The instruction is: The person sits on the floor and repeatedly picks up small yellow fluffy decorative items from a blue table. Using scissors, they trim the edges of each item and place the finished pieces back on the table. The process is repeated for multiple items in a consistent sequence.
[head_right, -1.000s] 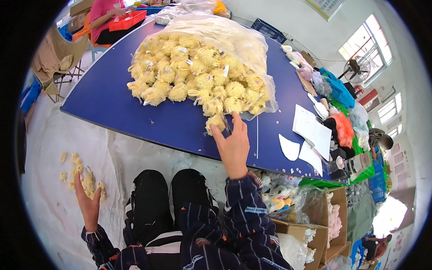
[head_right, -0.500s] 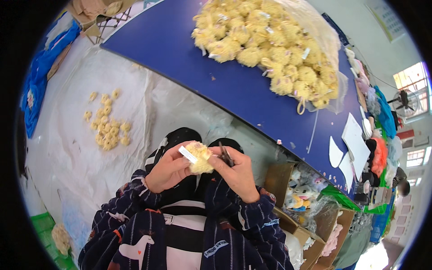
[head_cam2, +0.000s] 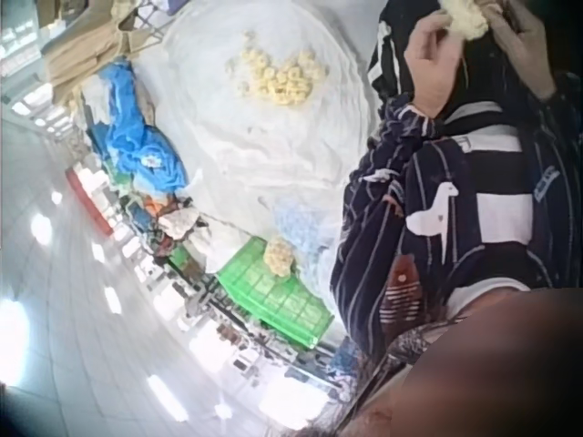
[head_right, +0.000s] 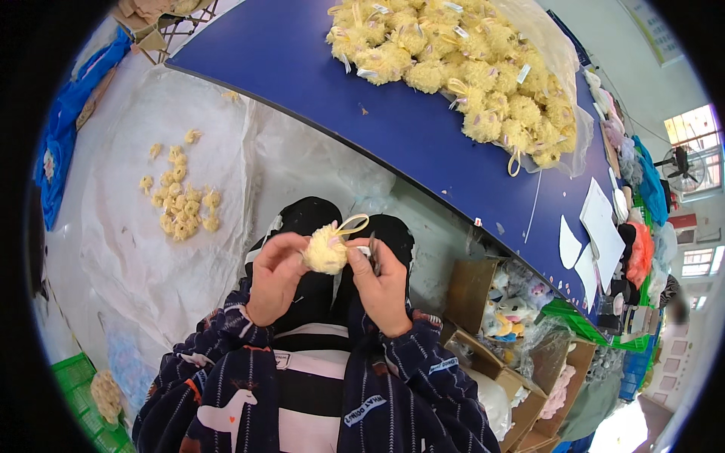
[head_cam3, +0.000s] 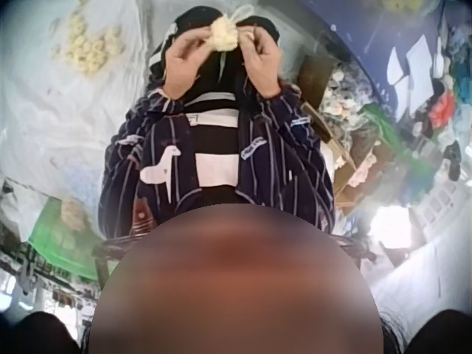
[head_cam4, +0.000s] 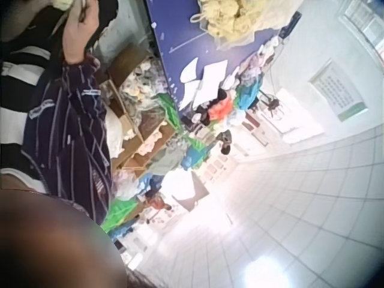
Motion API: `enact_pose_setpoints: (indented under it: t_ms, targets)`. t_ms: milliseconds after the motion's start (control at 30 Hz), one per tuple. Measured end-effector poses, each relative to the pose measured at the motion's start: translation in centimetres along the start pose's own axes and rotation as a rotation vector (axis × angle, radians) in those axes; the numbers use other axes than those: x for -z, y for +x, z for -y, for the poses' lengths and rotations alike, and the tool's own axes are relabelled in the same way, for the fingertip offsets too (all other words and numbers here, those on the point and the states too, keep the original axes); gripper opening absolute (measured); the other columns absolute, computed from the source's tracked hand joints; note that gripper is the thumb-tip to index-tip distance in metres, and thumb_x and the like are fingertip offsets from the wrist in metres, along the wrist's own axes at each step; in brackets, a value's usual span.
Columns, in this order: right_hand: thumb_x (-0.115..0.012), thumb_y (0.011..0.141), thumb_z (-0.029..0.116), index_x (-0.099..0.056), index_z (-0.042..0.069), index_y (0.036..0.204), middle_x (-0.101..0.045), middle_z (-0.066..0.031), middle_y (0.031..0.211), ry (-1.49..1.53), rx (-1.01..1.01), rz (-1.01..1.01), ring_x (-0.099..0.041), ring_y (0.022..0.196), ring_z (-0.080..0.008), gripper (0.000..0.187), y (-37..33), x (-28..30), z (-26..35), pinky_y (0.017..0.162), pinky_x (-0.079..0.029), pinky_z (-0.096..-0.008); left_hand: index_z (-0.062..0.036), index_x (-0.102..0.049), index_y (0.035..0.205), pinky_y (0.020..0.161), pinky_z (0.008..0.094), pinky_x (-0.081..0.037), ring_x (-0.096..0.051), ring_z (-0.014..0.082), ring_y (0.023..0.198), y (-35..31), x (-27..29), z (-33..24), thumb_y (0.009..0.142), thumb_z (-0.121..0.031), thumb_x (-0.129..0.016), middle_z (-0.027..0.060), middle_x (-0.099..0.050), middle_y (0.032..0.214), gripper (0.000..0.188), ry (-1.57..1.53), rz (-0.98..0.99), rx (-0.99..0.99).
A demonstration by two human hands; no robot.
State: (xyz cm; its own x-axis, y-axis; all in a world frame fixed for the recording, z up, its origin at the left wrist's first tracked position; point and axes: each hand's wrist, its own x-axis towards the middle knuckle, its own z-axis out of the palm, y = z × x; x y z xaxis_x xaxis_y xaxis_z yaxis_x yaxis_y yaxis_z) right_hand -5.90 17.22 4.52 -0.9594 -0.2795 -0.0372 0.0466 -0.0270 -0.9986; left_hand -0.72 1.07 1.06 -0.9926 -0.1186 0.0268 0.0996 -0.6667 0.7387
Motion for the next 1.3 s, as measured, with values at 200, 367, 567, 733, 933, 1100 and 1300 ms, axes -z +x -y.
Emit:
enact_pose_setpoints:
  t_ms: [200,367,567,733,933,1100,1300]
  targets:
    - [-0.055,0.092,0.016,-0.057,0.001,0.101,-0.049,0.0025,0.070,0.324,-0.268,0.187,-0.042,0.052,-0.0043,0.017,-0.1,0.4,-0.5,0.047,-0.033,-0.0198,0.0003,-0.034,0.131,0.089,0.0331,-0.050,-0.054,0.0251,0.108,0.4,1.4,0.1,0.090,-0.010,-0.050,0.0145,-0.049,0.122,0.045,-0.536,0.183,0.497]
    - [-0.058,0.088,0.006,-0.061,-0.003,0.094,-0.059,-0.0027,0.080,-0.159,0.070,0.139,-0.054,0.067,-0.0078,0.011,-0.2,-0.3,0.7,0.060,-0.043,-0.0206,-0.0026,-0.032,0.134,0.090,0.0339,-0.050,-0.053,0.0281,0.110,0.2,1.3,0.2,0.091,-0.014,-0.050,0.0145,-0.048,0.123,0.048,-0.765,0.107,0.555]
    - [-0.060,0.086,0.003,-0.062,-0.003,0.094,-0.061,-0.0052,0.085,-0.185,0.124,0.085,-0.056,0.073,-0.0084,0.010,-0.4,-0.4,0.3,0.065,-0.044,-0.0209,-0.0061,-0.043,0.123,0.091,0.0320,-0.046,-0.053,0.0213,0.109,-0.4,0.7,0.3,0.083,0.001,-0.057,0.0101,-0.050,0.120,0.043,-0.332,0.190,0.410]
    - [-0.058,0.090,0.011,-0.061,-0.002,0.094,-0.060,-0.0014,0.081,0.009,-0.018,0.099,-0.055,0.072,-0.0068,0.014,-0.7,-0.4,0.2,0.065,-0.045,-0.0206,-0.0036,-0.057,0.104,0.089,0.0295,-0.044,-0.054,0.0162,0.100,-0.5,0.3,-0.9,0.070,0.015,-0.060,0.0082,-0.053,0.112,0.039,0.250,0.369,0.073]
    - [-0.058,0.089,0.013,-0.061,0.000,0.098,-0.057,0.0020,0.074,0.227,-0.280,0.055,-0.044,0.055,-0.0018,0.016,-0.3,-0.2,-1.0,0.046,-0.034,-0.0179,-0.0069,-0.067,0.090,0.077,0.0301,-0.048,-0.056,0.0248,0.095,-0.2,0.7,-1.7,0.068,0.009,-0.066,0.0112,-0.056,0.104,0.028,0.826,0.371,-0.372]
    - [-0.054,0.091,0.013,-0.057,-0.002,0.108,-0.058,-0.0028,0.092,0.171,-0.346,0.226,-0.047,0.059,-0.0027,0.022,-1.0,2.2,-0.4,0.049,-0.037,-0.0179,-0.0069,-0.067,0.092,0.077,0.0300,-0.048,-0.055,0.0259,0.098,-0.4,0.8,-1.0,0.068,0.006,-0.070,0.0115,-0.055,0.106,0.027,0.879,0.271,-0.487]
    - [-0.061,0.085,0.003,-0.059,-0.003,0.100,-0.056,-0.0022,0.095,-0.035,0.011,0.289,-0.052,0.078,-0.0050,0.017,-1.8,1.3,-1.2,0.067,-0.042,-0.0188,-0.0084,-0.067,0.095,0.079,0.0287,-0.048,-0.057,0.0246,0.096,-0.6,0.3,-0.9,0.068,0.005,-0.069,0.0121,-0.054,0.110,0.031,0.874,0.253,-0.464]
